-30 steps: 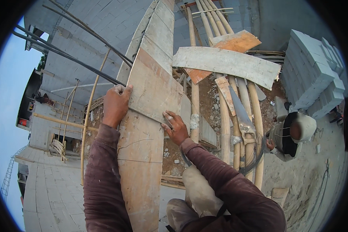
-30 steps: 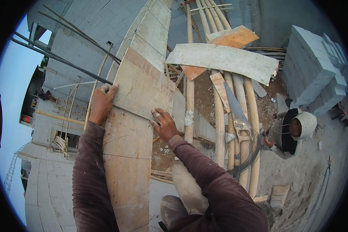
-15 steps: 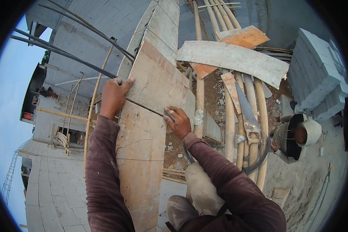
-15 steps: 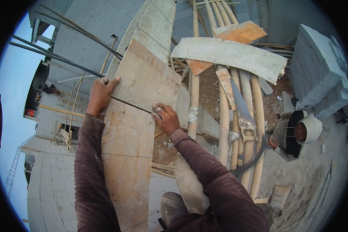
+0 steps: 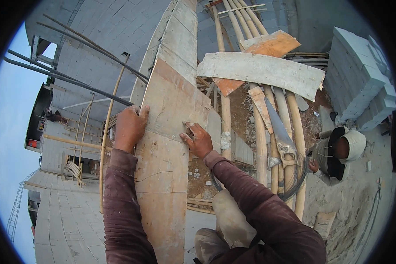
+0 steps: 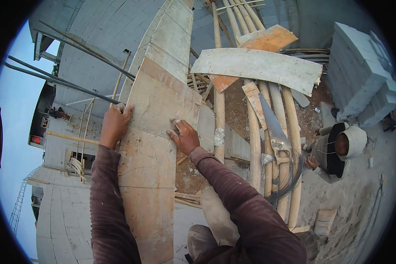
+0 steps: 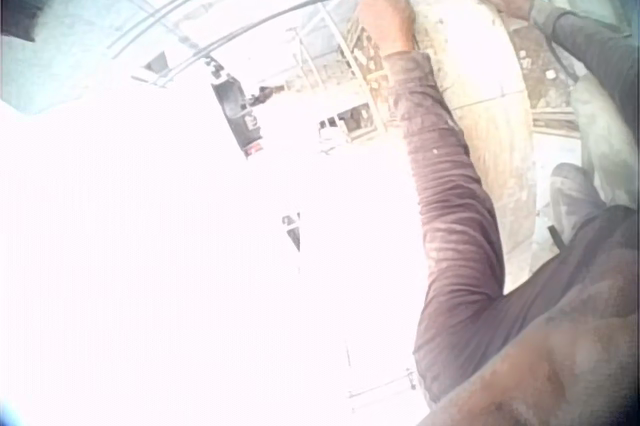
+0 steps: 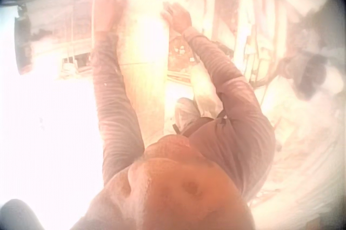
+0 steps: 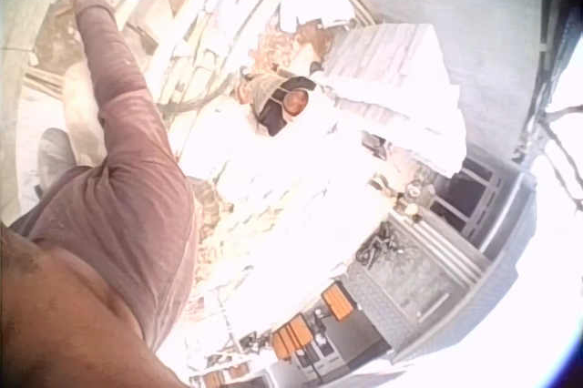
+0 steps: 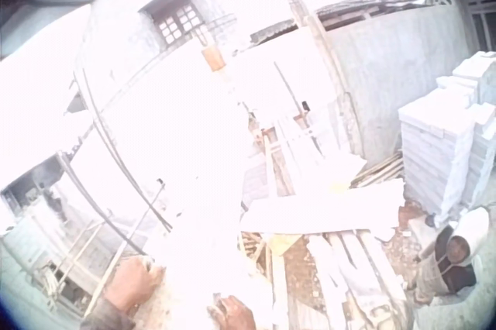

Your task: The person aligns wooden boards along a building beam structure and hammers nails into the boards using a small axe.

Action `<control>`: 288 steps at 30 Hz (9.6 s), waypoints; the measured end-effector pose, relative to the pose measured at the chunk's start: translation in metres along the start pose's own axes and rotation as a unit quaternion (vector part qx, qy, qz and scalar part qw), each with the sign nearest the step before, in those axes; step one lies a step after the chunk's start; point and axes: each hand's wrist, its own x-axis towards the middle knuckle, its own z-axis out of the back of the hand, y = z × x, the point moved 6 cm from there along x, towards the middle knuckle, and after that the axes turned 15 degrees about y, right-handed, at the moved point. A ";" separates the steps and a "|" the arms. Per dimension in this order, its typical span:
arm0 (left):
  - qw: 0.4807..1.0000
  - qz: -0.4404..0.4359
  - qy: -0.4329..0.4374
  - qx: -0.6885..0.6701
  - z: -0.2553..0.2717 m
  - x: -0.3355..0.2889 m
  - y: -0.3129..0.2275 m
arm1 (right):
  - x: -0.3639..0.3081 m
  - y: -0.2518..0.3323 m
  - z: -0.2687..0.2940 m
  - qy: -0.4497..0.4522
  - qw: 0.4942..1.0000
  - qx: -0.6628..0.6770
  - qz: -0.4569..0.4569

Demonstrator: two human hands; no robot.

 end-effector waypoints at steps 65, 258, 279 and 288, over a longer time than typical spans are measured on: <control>0.995 0.006 0.013 -0.097 0.001 0.002 0.004 | -0.014 -0.018 -0.024 0.080 0.975 -0.195 0.074; 0.994 -0.027 0.101 -0.033 -0.006 0.011 0.013 | -0.079 -0.013 0.039 0.253 0.943 -0.211 -0.045; 0.990 -0.004 0.142 -0.023 -0.016 0.019 0.016 | -0.095 -0.008 0.054 0.423 0.871 -0.248 0.024; 0.980 -0.098 0.173 0.012 -0.012 0.019 -0.003 | -0.080 -0.017 0.085 0.402 0.870 -0.284 0.003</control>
